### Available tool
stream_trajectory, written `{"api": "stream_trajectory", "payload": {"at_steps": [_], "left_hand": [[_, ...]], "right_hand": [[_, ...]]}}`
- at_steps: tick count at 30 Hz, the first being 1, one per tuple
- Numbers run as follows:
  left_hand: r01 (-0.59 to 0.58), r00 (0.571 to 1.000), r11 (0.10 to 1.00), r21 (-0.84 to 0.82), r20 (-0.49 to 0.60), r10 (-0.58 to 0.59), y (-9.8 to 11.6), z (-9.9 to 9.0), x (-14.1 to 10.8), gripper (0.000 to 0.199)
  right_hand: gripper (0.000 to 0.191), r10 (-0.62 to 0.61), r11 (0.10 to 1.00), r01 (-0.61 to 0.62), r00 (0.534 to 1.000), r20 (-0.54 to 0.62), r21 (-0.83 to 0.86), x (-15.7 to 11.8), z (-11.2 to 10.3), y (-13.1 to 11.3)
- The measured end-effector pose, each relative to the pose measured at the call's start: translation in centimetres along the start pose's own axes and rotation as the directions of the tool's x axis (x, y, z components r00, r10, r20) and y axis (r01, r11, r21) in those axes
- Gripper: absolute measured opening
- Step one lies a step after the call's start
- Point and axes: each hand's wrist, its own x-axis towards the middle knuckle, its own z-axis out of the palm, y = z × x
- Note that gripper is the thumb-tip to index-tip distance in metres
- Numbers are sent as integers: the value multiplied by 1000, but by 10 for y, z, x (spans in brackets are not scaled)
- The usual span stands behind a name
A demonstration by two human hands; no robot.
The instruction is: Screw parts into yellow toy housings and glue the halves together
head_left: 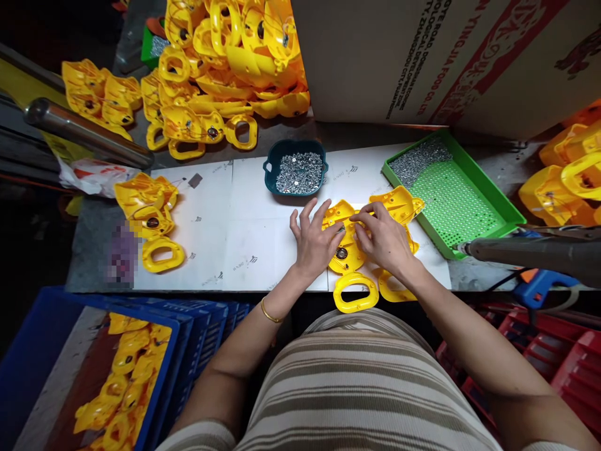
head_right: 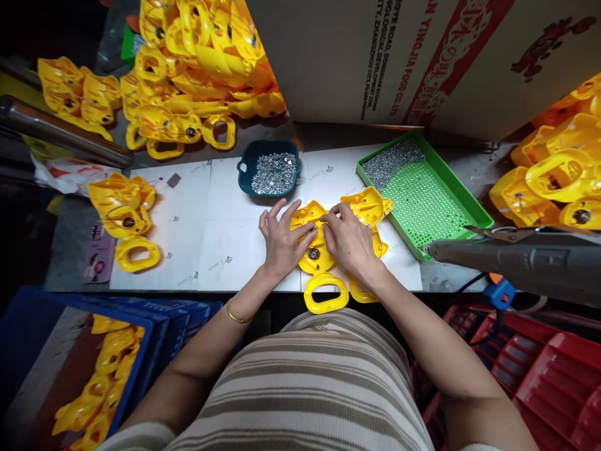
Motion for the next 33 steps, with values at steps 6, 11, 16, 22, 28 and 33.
{"api": "stream_trajectory", "payload": {"at_steps": [6, 11, 16, 22, 28, 33], "left_hand": [[1, 998, 999, 49, 66, -4, 1, -2, 7, 14], [-4, 997, 998, 68, 71, -1, 2, -1, 10, 15], [36, 993, 998, 45, 107, -40, 2, -1, 11, 15], [51, 989, 998, 24, 138, -54, 2, -1, 16, 14], [99, 985, 995, -11, 143, -96, -2, 5, 14, 14], [70, 990, 997, 12, 120, -71, -1, 5, 13, 13]], "right_hand": [[34, -29, 991, 34, 999, 38, -131, -4, -1, -1], [35, -31, 989, 37, 998, 48, -140, -3, 1, -1], [35, -32, 984, 50, 994, 102, -173, -2, -2, -4], [36, -13, 974, 40, 992, 123, -221, 2, -6, -9], [36, -30, 976, 59, 990, 138, -210, 4, -6, -9], [34, -62, 979, 87, 989, 136, -183, 4, -1, -5]]}}
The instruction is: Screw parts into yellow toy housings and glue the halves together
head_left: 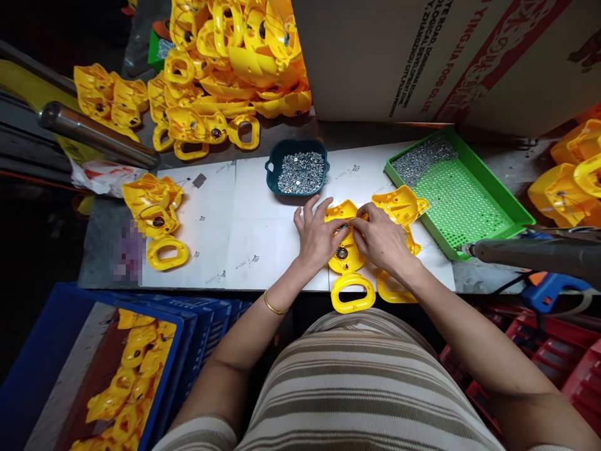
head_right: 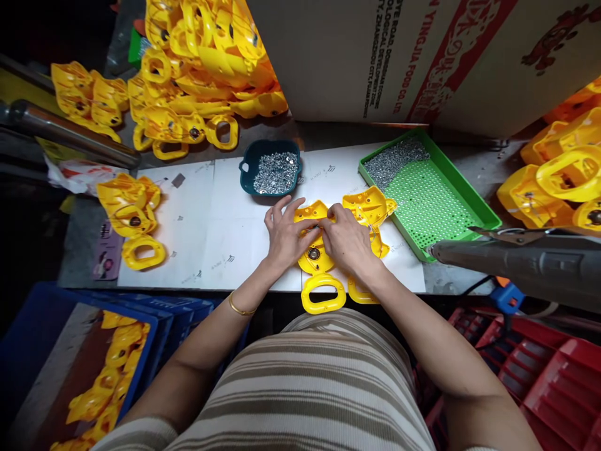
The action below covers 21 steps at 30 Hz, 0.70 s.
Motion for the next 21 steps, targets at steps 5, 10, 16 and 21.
{"api": "stream_trajectory", "payload": {"at_steps": [5, 10, 16, 21], "left_hand": [[-34, 999, 999, 25, 10, 34, 2, -3, 2, 12], [-57, 998, 998, 40, 33, 56, 0, -2, 4, 13], [-51, 999, 998, 26, 19, 51, -3, 0, 4, 13], [-28, 999, 1000, 3, 35, 28, -4, 0, 6, 10]], "right_hand": [[35, -34, 998, 34, 999, 8, 56, 1, 6, 4], [34, -18, 995, 21, 999, -30, 102, 2, 8, 7], [35, -60, 997, 61, 998, -10, 38, -1, 8, 5], [33, -14, 998, 14, 1000, 1, -67, -3, 1, -3]]}}
